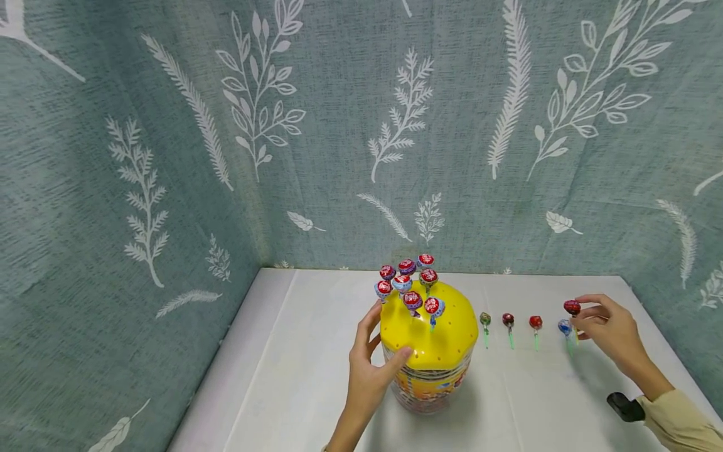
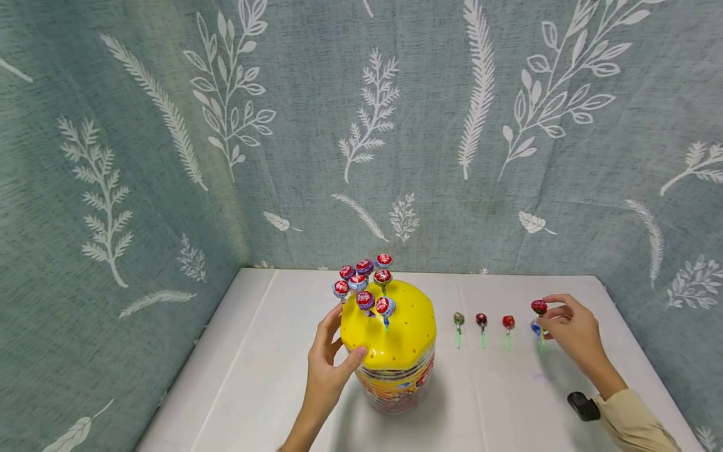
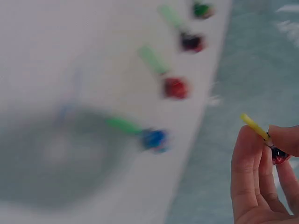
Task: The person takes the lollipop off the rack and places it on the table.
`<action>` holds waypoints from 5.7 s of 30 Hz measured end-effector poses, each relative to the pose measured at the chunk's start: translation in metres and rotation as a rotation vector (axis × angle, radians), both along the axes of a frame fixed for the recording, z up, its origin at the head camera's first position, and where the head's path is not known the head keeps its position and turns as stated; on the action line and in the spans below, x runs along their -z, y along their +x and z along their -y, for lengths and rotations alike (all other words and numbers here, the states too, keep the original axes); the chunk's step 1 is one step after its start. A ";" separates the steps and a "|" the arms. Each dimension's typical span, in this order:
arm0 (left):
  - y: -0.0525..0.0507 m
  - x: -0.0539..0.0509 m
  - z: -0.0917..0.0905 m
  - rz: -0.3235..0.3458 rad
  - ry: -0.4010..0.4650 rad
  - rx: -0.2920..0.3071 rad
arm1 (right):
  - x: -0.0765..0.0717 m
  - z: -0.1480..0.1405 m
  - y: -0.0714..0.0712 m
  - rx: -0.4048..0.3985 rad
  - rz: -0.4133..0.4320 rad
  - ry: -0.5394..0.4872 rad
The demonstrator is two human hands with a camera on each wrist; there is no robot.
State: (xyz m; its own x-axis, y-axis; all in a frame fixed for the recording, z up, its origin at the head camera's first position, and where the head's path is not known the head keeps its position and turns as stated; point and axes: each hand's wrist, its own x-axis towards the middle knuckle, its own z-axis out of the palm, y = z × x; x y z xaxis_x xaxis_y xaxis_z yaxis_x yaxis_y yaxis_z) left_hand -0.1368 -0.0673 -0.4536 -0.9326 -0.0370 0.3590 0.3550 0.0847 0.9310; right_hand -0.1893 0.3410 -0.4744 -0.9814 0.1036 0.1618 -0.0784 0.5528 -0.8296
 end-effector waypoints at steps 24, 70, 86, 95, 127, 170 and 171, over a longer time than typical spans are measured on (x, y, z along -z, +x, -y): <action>0.001 0.002 -0.003 -0.021 -0.012 0.018 | 0.054 -0.049 -0.021 0.149 0.178 0.369; -0.001 0.003 0.001 -0.012 -0.001 -0.016 | -0.124 0.210 0.039 -0.532 -0.426 -0.322; -0.001 0.003 0.000 -0.033 -0.031 -0.024 | -0.087 0.102 0.039 -0.170 -0.279 -0.169; -0.001 0.002 0.000 -0.031 -0.036 -0.036 | -0.041 0.041 0.027 -0.035 -0.206 -0.069; -0.001 0.005 -0.001 -0.044 -0.019 -0.010 | 0.080 -0.067 -0.011 0.400 0.197 0.264; -0.001 0.005 0.000 -0.033 -0.035 -0.032 | -0.137 0.177 0.012 -0.415 -0.328 -0.158; -0.001 0.005 0.000 -0.031 -0.034 -0.033 | -0.137 0.182 0.011 -0.428 -0.318 -0.160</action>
